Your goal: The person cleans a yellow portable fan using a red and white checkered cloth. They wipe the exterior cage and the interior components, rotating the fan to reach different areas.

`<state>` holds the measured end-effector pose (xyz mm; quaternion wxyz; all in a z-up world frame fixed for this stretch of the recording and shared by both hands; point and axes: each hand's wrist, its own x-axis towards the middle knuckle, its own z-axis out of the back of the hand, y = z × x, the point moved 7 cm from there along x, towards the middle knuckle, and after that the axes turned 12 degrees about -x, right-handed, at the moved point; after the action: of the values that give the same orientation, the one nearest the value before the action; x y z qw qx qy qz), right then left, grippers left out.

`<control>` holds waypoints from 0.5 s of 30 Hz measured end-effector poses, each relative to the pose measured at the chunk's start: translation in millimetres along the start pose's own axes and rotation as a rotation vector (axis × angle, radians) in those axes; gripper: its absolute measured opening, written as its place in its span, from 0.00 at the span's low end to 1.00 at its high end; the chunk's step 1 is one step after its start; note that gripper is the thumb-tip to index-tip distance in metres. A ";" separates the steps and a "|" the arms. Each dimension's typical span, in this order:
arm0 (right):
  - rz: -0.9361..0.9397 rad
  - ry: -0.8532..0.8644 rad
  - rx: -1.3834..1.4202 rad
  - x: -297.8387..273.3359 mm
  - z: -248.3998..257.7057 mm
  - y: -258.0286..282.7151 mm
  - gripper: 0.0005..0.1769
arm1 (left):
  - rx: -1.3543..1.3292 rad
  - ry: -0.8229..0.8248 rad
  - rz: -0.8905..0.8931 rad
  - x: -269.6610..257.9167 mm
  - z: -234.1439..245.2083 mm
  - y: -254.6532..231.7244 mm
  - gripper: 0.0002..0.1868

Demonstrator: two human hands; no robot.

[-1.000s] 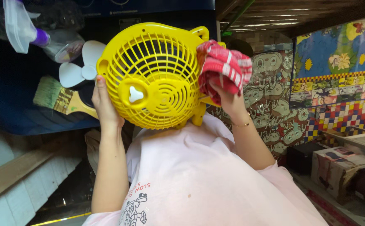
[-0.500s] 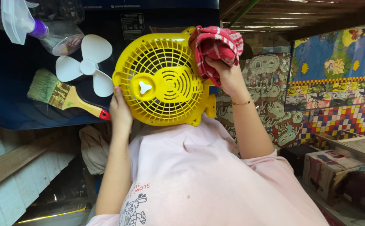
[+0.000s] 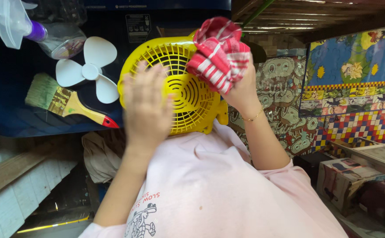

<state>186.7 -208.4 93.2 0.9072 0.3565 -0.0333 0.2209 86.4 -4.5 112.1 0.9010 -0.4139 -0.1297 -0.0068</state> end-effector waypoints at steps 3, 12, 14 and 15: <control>0.145 -0.110 -0.211 5.3 1.4 33.6 0.27 | 0.105 0.095 -0.035 10.0 -29.6 -3.1 0.30; -0.021 0.360 0.375 -65.8 -24.0 57.9 0.27 | 0.230 0.191 0.011 4.9 -39.4 6.9 0.39; 0.057 0.337 0.212 -60.5 -23.6 59.9 0.27 | 0.248 0.180 -0.012 3.1 -40.3 8.1 0.38; 0.288 0.221 -0.069 -49.5 -23.3 70.2 0.27 | 0.115 0.152 0.032 2.1 -38.2 11.2 0.37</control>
<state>110.0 -166.1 109.4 0.8761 0.2901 0.0084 0.3850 98.5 -25.5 80.5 0.9305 -0.3617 -0.0546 -0.0164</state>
